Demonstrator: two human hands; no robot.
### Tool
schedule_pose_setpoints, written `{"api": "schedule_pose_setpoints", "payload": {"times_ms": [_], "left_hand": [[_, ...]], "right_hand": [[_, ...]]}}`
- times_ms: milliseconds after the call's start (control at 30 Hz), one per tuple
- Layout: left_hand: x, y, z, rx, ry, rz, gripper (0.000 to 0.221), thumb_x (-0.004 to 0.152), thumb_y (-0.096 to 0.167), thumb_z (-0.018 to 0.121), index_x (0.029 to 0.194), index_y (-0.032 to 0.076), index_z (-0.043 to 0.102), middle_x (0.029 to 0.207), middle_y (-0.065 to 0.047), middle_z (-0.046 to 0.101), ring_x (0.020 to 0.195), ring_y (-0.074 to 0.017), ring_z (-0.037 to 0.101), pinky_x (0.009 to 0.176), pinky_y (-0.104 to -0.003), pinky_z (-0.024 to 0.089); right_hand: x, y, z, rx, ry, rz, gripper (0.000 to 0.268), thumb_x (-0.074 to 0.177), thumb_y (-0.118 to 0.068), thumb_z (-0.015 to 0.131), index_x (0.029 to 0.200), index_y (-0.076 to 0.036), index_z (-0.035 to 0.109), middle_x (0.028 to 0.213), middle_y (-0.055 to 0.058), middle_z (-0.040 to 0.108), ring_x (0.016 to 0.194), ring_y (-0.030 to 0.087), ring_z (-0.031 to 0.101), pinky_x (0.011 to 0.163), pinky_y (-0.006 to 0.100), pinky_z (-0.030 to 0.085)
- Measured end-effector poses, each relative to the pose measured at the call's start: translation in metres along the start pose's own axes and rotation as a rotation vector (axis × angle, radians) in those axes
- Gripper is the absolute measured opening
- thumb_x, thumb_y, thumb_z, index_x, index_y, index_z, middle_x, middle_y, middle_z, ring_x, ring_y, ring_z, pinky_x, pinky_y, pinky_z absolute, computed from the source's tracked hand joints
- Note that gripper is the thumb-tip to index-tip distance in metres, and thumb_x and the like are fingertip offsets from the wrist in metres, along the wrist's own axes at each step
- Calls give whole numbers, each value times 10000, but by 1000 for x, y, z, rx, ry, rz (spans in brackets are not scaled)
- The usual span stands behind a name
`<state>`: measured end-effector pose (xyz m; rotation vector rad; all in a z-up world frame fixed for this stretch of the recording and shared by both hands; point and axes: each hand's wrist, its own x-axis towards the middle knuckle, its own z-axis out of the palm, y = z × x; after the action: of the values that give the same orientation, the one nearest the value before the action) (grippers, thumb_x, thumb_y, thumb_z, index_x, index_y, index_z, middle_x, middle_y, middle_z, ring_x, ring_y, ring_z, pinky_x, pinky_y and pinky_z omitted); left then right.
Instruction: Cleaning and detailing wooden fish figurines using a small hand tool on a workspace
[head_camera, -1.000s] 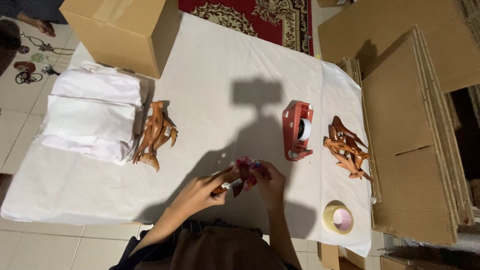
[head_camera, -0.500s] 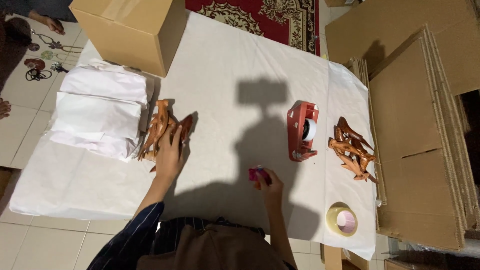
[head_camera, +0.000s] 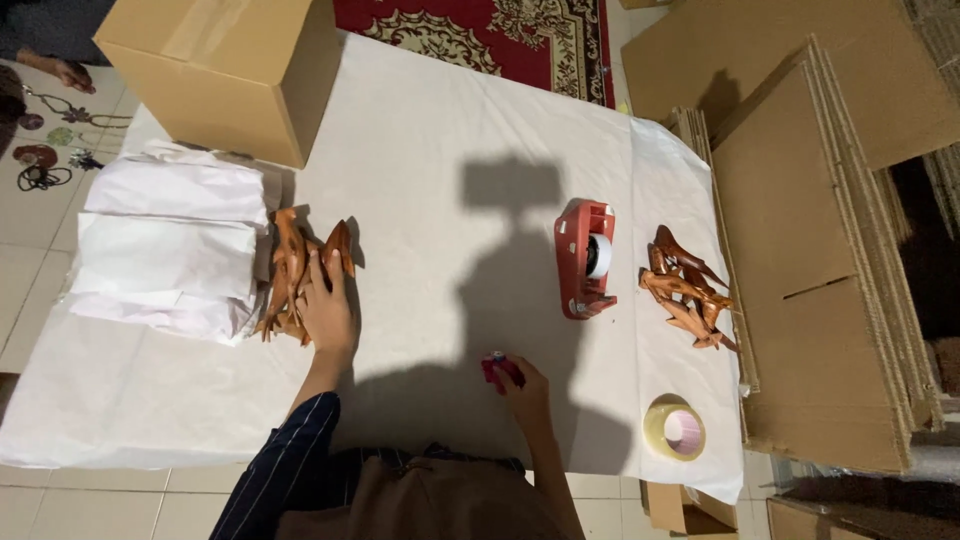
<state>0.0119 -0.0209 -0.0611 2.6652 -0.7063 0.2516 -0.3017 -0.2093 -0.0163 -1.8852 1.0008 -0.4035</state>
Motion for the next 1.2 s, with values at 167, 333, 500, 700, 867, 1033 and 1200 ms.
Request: {"api": "schedule_pose_setpoints", "payload": {"times_ms": [167, 333, 500, 700, 867, 1033, 1200], "left_hand": [[-9, 9, 1, -40, 69, -24, 1058, 715, -14, 767, 1630, 133, 255, 1663, -241, 181, 1079, -449, 565, 798, -483, 440], [-17, 14, -24, -221, 141, 24, 972, 740, -157, 671, 1612, 109, 331, 1639, -338, 124, 1121, -544, 564, 868, -526, 492], [-12, 15, -44, -256, 99, 36, 1057, 726, -182, 704, 1614, 256, 335, 1655, -268, 117, 1253, -509, 531, 940, -546, 525], [8, 0, -21, -100, 119, -31, 926, 711, -34, 794, 1536, 265, 497, 1572, -135, 353, 1099, -389, 566, 813, -483, 540], [17, -21, 39, 4, 128, -90, 827, 626, 43, 851, 1400, 237, 630, 1500, -126, 434, 1024, -404, 567, 702, -501, 560], [11, -29, 61, 33, 78, -126, 703, 678, 56, 835, 1355, 124, 659, 1279, -186, 494, 1018, -432, 557, 719, -481, 579], [-6, -17, 38, 33, -40, -228, 533, 758, 162, 765, 1288, 178, 708, 1201, -162, 542, 1034, -421, 580, 717, -508, 599]], "right_hand": [[-10, 1, 0, -4, -23, 62, 389, 947, -322, 784, 1207, -38, 731, 1136, 226, 737, 1098, 324, 706, 985, 489, 557], [-13, 6, -2, -11, -73, 44, 396, 944, -294, 791, 1207, -8, 716, 1134, 250, 728, 1109, 363, 698, 992, 512, 551], [-6, 15, 3, 14, -22, -3, 374, 937, -341, 798, 1156, -43, 741, 1092, 216, 747, 1067, 310, 715, 949, 488, 568], [-1, 15, 1, 22, -57, 82, 413, 946, -301, 796, 1194, 16, 705, 1142, 258, 721, 1118, 347, 687, 1005, 511, 537], [-3, 5, 0, 23, -73, 92, 358, 956, -297, 777, 1178, -21, 723, 1136, 235, 729, 1119, 341, 688, 996, 517, 541], [-8, 1, -4, -17, -100, 51, 328, 957, -289, 772, 1177, -48, 737, 1131, 220, 738, 1128, 320, 688, 1002, 503, 543], [-5, 21, 0, 60, -72, 43, 372, 957, -306, 772, 1192, -21, 734, 1143, 237, 742, 1117, 342, 690, 1014, 505, 531]]}}
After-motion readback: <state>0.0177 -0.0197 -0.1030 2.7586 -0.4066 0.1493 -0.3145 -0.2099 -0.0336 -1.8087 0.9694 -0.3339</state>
